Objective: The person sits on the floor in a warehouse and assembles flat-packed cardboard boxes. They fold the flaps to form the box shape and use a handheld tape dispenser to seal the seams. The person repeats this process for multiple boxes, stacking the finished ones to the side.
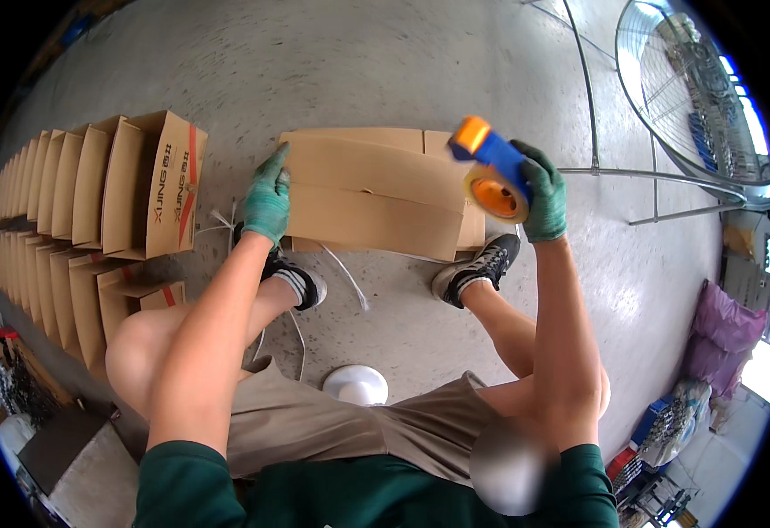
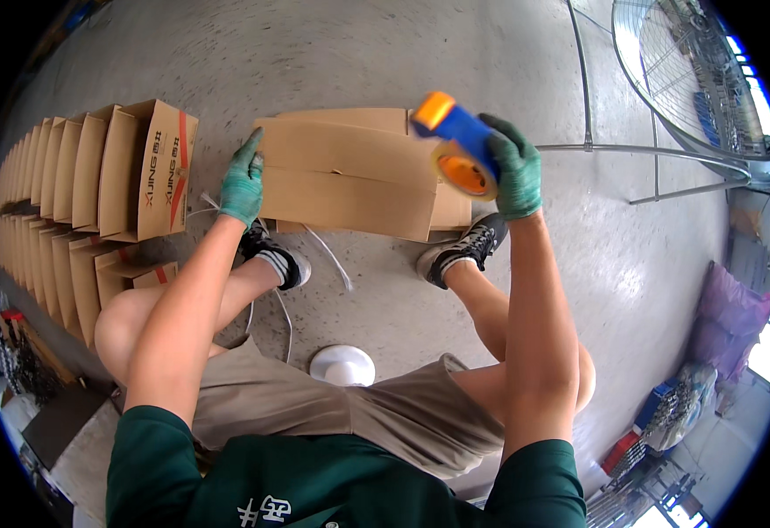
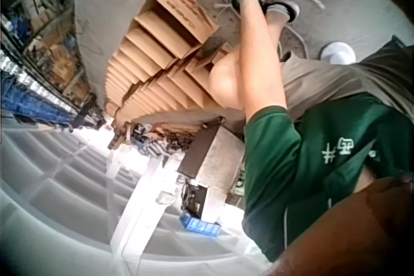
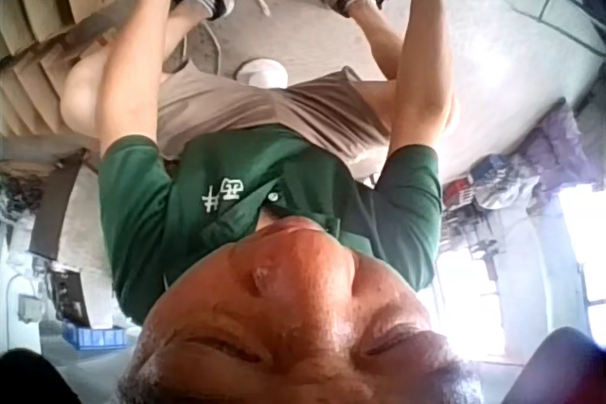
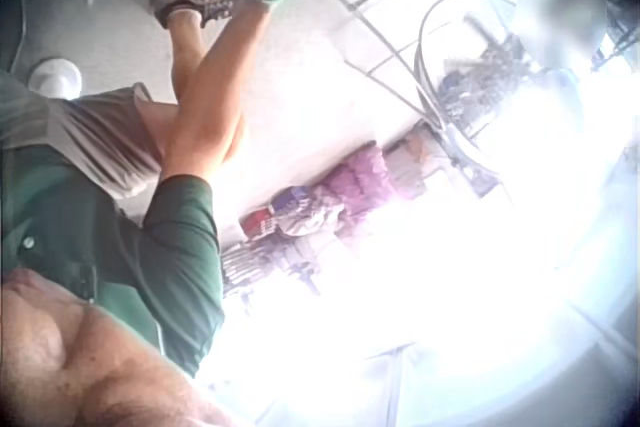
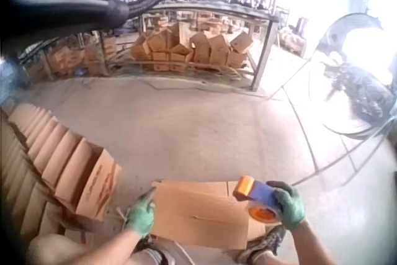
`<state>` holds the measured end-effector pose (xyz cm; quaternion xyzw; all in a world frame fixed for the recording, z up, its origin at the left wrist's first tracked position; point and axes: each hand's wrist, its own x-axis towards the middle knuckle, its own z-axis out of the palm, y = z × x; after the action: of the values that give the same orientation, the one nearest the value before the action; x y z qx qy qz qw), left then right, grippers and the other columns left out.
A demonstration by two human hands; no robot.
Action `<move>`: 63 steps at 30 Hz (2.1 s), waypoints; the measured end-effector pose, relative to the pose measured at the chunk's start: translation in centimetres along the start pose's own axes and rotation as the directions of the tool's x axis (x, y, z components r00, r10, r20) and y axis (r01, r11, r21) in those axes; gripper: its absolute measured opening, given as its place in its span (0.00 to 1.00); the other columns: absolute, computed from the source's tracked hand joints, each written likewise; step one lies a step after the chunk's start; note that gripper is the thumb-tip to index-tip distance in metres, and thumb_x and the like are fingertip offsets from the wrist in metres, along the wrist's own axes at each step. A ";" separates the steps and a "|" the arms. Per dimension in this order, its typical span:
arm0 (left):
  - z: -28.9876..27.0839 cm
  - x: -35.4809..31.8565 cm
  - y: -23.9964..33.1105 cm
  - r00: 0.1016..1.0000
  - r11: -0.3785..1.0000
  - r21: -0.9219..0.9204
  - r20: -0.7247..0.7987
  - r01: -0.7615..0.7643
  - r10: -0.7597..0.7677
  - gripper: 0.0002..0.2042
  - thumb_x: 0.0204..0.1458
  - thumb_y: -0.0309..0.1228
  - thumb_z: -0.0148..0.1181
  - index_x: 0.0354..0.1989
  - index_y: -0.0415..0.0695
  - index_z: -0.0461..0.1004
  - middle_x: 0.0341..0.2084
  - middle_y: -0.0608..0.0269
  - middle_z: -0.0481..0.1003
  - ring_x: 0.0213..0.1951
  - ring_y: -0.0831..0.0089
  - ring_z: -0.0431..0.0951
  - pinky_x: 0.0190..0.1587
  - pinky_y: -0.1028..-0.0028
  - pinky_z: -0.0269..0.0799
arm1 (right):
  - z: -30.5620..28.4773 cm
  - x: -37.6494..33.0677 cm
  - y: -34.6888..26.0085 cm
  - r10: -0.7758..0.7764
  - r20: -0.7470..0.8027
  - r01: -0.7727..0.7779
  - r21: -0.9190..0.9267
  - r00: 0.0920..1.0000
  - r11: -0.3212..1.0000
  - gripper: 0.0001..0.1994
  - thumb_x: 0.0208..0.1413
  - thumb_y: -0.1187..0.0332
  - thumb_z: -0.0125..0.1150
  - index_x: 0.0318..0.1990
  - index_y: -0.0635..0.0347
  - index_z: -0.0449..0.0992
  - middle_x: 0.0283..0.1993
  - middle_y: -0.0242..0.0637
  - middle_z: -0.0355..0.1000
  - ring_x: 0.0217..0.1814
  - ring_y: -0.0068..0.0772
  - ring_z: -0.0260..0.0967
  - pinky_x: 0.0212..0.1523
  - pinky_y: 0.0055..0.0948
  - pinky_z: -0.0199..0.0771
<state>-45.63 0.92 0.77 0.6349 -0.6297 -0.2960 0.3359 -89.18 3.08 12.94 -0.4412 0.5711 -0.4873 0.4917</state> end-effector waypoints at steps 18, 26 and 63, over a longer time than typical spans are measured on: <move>-0.3 -1.3 8.5 0.984 0.974 0.188 -0.101 -0.124 0.144 0.14 0.62 0.39 0.56 0.52 0.48 0.72 0.39 0.53 0.79 0.38 0.54 0.80 0.40 0.60 0.78 | 5.5 0.2 0.3 0.277 0.489 -0.017 -0.472 0.827 0.882 0.26 0.54 0.42 0.68 0.24 0.57 0.71 0.24 0.21 0.60 0.30 0.14 0.54 0.28 0.24 0.57; 4.5 -6.2 14.6 0.587 0.265 -0.531 0.649 0.805 -0.483 0.28 0.63 0.62 0.45 0.50 0.48 0.70 0.32 0.64 0.80 0.25 0.71 0.81 0.21 0.73 0.71 | 5.4 0.1 0.0 0.268 0.498 -0.018 -0.451 0.825 0.892 0.25 0.54 0.43 0.68 0.24 0.55 0.72 0.24 0.20 0.60 0.30 0.14 0.54 0.28 0.23 0.56; -3.5 -0.3 7.1 0.822 0.626 0.567 0.521 -0.535 0.231 0.44 0.53 0.55 0.63 0.76 0.57 0.49 0.75 0.62 0.47 0.75 0.52 0.44 0.73 0.48 0.47 | 9.7 0.6 -4.3 0.458 0.431 0.003 -0.730 0.778 0.683 0.22 0.53 0.51 0.72 0.38 0.66 0.80 0.28 0.33 0.74 0.31 0.23 0.69 0.35 0.29 0.72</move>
<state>-47.11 1.50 8.54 0.4853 -0.8705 -0.0811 -0.0058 -79.55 0.67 16.70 -0.6403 0.5843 -0.0070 0.4986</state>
